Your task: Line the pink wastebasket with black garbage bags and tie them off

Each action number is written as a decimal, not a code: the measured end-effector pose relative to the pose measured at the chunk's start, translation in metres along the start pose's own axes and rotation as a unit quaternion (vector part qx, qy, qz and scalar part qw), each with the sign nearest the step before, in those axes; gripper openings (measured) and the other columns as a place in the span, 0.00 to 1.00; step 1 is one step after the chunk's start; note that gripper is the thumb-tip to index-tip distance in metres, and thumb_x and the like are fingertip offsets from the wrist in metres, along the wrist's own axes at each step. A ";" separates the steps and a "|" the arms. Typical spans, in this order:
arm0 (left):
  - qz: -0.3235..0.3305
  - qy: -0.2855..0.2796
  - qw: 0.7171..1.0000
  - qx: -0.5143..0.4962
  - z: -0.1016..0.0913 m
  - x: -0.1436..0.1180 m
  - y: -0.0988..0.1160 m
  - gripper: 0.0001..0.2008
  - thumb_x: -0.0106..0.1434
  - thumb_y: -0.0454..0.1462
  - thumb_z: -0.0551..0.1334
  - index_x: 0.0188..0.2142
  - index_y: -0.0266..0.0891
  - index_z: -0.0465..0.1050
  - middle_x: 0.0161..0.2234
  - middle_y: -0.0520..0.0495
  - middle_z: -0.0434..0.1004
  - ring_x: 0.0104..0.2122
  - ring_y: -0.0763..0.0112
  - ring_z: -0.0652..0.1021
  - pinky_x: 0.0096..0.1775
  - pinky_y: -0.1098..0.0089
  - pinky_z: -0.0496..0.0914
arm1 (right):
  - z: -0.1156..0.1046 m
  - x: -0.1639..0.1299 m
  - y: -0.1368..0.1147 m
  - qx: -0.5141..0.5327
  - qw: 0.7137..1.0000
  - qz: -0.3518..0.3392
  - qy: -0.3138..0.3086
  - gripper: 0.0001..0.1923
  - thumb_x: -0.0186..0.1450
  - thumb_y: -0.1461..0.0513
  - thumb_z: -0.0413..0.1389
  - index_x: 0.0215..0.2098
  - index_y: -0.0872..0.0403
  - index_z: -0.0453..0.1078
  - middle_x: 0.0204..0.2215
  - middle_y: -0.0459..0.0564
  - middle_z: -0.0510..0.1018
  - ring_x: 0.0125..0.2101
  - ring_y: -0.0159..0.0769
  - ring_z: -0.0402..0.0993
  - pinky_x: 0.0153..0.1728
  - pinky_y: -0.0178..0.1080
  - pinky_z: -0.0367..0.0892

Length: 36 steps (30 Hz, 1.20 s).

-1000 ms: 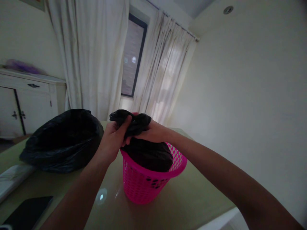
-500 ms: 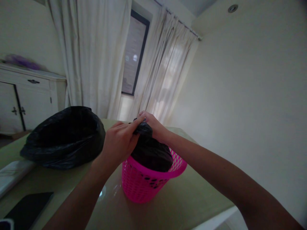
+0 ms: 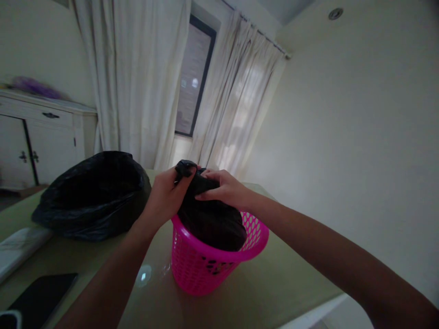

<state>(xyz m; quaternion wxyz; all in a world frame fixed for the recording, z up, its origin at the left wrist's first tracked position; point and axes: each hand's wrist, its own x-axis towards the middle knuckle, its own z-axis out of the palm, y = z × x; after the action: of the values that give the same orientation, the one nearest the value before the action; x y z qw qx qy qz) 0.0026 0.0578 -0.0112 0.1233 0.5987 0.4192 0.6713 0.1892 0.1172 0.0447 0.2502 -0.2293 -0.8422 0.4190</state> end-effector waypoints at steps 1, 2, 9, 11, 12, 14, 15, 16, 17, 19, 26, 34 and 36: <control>-0.010 -0.003 1.000 -0.019 0.001 0.001 0.000 0.20 0.73 0.51 0.65 0.47 0.39 0.86 0.41 0.43 0.89 0.43 0.54 0.86 0.45 0.62 0.79 | 0.001 0.000 0.001 0.001 1.000 0.023 0.018 0.22 0.51 0.50 0.78 0.34 0.55 0.78 0.38 0.46 0.78 0.40 0.36 0.75 0.45 0.40 0.71; -0.015 -0.004 0.999 -0.034 0.001 0.002 0.001 0.20 0.71 0.52 0.66 0.48 0.38 0.86 0.42 0.43 0.89 0.43 0.54 0.86 0.46 0.61 0.79 | 0.003 0.000 0.002 0.003 0.998 0.050 0.024 0.23 0.52 0.49 0.78 0.34 0.54 0.77 0.35 0.45 0.77 0.36 0.35 0.74 0.40 0.39 0.70; -0.078 -0.069 0.976 -0.191 0.002 0.000 0.004 0.23 0.65 0.54 0.73 0.48 0.37 0.85 0.41 0.42 0.88 0.44 0.55 0.86 0.50 0.59 0.79 | 0.007 0.004 0.007 0.020 0.990 0.119 0.075 0.38 0.65 0.29 0.59 0.29 0.55 0.74 0.25 0.48 0.75 0.25 0.32 0.68 0.24 0.36 0.61; -0.076 -0.068 0.975 -0.197 0.002 0.001 0.003 0.22 0.66 0.54 0.72 0.47 0.38 0.84 0.41 0.42 0.88 0.43 0.55 0.85 0.50 0.59 0.79 | 0.005 0.002 0.005 0.055 0.988 0.132 0.055 0.40 0.62 0.27 0.60 0.29 0.56 0.74 0.25 0.49 0.75 0.24 0.31 0.68 0.24 0.35 0.61; -0.066 -0.061 0.979 -0.181 0.002 0.001 0.002 0.21 0.68 0.53 0.71 0.47 0.38 0.84 0.41 0.42 0.88 0.43 0.55 0.85 0.49 0.60 0.79 | 0.004 0.000 0.003 0.077 0.987 0.136 0.032 0.38 0.61 0.29 0.62 0.31 0.56 0.75 0.26 0.49 0.76 0.25 0.32 0.70 0.25 0.35 0.63; -0.037 -0.043 0.991 -0.122 0.001 0.002 0.001 0.20 0.72 0.52 0.66 0.47 0.38 0.84 0.40 0.43 0.87 0.43 0.56 0.84 0.46 0.61 0.77 | 0.000 -0.004 -0.002 0.097 0.987 0.128 -0.028 0.32 0.59 0.36 0.71 0.37 0.56 0.77 0.31 0.48 0.79 0.29 0.34 0.75 0.31 0.36 0.70; -0.023 -0.034 0.995 -0.090 0.001 0.003 0.000 0.19 0.73 0.51 0.64 0.47 0.39 0.84 0.39 0.43 0.86 0.43 0.56 0.84 0.45 0.62 0.76 | -0.002 -0.006 -0.003 0.088 0.987 0.117 -0.059 0.29 0.57 0.42 0.75 0.40 0.55 0.77 0.33 0.47 0.80 0.33 0.35 0.77 0.35 0.37 0.72; -0.011 -0.026 0.998 -0.062 0.001 0.003 -0.001 0.18 0.75 0.50 0.62 0.47 0.39 0.84 0.38 0.44 0.86 0.42 0.57 0.84 0.44 0.62 0.76 | -0.004 -0.007 -0.004 0.070 0.989 0.102 -0.087 0.27 0.55 0.48 0.77 0.43 0.55 0.77 0.36 0.46 0.81 0.36 0.36 0.77 0.39 0.38 0.73; -0.002 -0.020 0.999 -0.041 0.000 0.003 -0.001 0.18 0.75 0.48 0.60 0.46 0.39 0.83 0.38 0.44 0.85 0.40 0.58 0.83 0.43 0.63 0.75 | -0.005 -0.007 -0.004 0.044 0.990 0.082 -0.105 0.26 0.54 0.53 0.77 0.44 0.55 0.76 0.37 0.46 0.81 0.38 0.36 0.77 0.42 0.39 0.74; 0.010 -0.024 1.000 -0.014 0.000 0.003 -0.003 0.16 0.76 0.46 0.59 0.45 0.39 0.82 0.38 0.45 0.84 0.39 0.59 0.82 0.42 0.64 0.73 | -0.007 -0.004 -0.001 -0.020 0.994 0.029 -0.105 0.20 0.56 0.57 0.74 0.42 0.55 0.75 0.37 0.44 0.79 0.39 0.35 0.75 0.44 0.39 0.72; 0.015 -0.037 0.998 -0.042 0.003 0.006 -0.009 0.15 0.74 0.45 0.58 0.42 0.38 0.79 0.38 0.44 0.84 0.40 0.58 0.82 0.44 0.62 0.76 | 0.006 0.000 -0.002 -0.199 0.977 -0.060 0.049 0.23 0.61 0.47 0.73 0.39 0.53 0.71 0.36 0.44 0.76 0.38 0.35 0.71 0.40 0.38 0.64; -0.112 -0.036 0.980 -0.160 0.004 0.008 -0.008 0.24 0.64 0.56 0.69 0.44 0.38 0.84 0.39 0.42 0.88 0.43 0.51 0.86 0.51 0.55 0.79 | 0.005 -0.006 -0.009 -0.261 0.949 -0.126 0.126 0.18 0.80 0.52 0.52 0.41 0.52 0.78 0.39 0.49 0.83 0.43 0.36 0.78 0.49 0.40 0.67; -0.137 -0.056 0.975 -0.166 0.000 0.009 -0.005 0.25 0.60 0.58 0.72 0.40 0.38 0.85 0.37 0.41 0.88 0.42 0.49 0.86 0.53 0.52 0.79 | -0.004 -0.008 -0.006 -0.274 0.943 -0.110 0.156 0.18 0.80 0.54 0.52 0.39 0.53 0.79 0.38 0.49 0.83 0.42 0.36 0.78 0.48 0.40 0.67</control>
<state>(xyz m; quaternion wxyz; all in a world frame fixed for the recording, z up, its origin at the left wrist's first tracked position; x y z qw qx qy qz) -0.0015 0.0668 -0.0087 0.3351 0.5435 0.3725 0.6735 0.1968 0.1120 0.0501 0.3503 -0.2572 -0.8950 0.1008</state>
